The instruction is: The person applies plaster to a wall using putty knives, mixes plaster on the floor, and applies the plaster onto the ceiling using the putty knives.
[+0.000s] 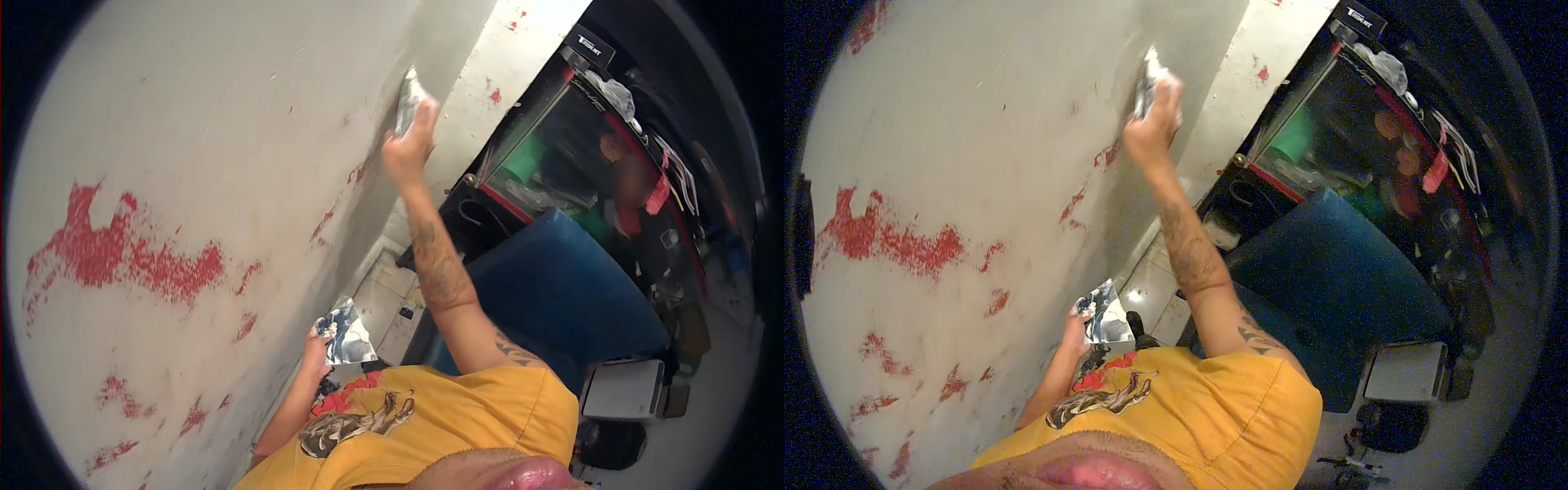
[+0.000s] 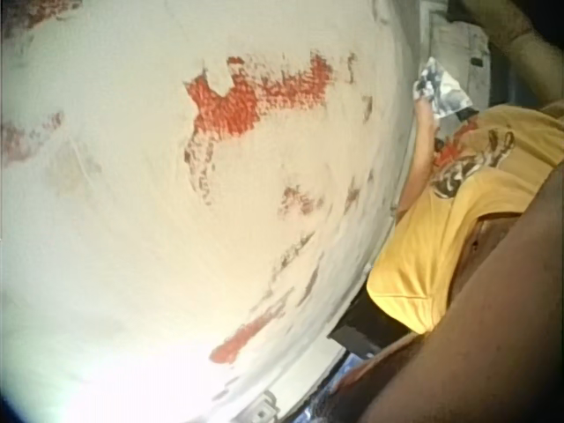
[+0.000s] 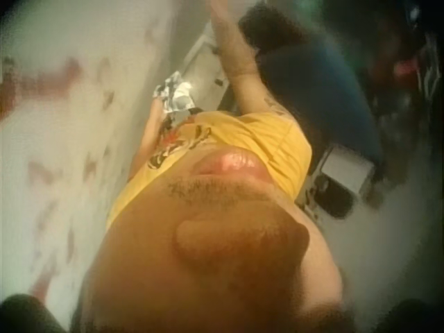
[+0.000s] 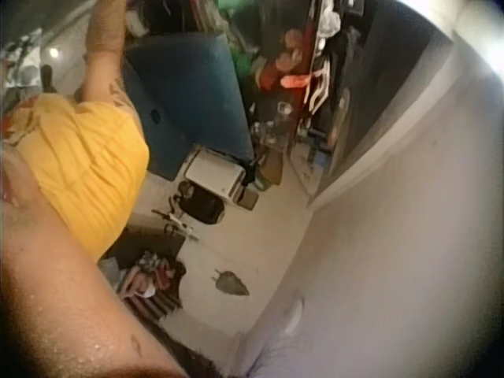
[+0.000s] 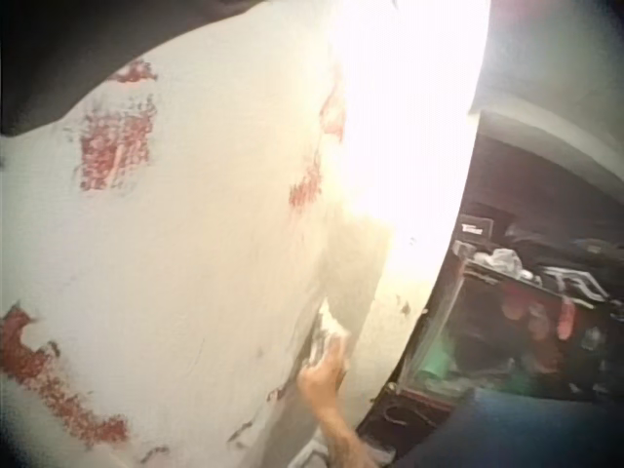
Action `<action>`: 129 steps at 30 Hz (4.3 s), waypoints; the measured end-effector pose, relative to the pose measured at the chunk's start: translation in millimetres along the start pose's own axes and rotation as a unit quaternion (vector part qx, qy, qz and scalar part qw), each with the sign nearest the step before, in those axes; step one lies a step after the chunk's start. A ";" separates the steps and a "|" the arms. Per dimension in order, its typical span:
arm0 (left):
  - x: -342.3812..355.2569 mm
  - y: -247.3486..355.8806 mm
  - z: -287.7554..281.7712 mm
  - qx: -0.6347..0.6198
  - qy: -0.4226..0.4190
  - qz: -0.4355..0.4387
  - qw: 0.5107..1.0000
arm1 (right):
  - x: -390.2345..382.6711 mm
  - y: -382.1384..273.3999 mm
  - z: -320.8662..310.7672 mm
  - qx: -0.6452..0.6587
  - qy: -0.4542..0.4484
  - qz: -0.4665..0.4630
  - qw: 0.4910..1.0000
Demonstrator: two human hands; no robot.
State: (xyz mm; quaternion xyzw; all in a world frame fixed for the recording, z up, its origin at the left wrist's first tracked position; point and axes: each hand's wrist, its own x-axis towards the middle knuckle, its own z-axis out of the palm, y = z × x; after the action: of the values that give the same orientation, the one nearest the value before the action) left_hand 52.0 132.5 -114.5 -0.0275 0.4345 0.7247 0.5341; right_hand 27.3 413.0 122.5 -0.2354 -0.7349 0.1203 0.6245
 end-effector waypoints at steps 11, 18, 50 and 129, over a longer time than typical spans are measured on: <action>3.5 -0.6 -9.9 -0.015 -0.014 0.003 1.000 | -33.3 67.3 -70.7 0.055 -0.088 -0.008 0.995; 18.4 3.2 26.0 0.028 0.007 0.001 1.000 | 225.9 232.4 -52.8 0.016 -0.017 0.031 0.999; -29.5 -12.3 -9.6 -0.012 -0.037 -0.001 0.999 | -124.5 -74.4 -51.2 0.075 -0.183 0.032 0.980; -20.8 17.7 63.5 -0.005 -0.056 0.167 0.984 | -260.7 -44.8 -195.0 0.352 -0.195 0.323 0.856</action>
State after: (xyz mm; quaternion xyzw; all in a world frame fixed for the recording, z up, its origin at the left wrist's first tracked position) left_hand 73.7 157.7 -53.9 0.0836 0.3986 0.8063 0.4291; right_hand 237.1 222.3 -43.7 -0.1958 -0.6325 0.6096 0.4358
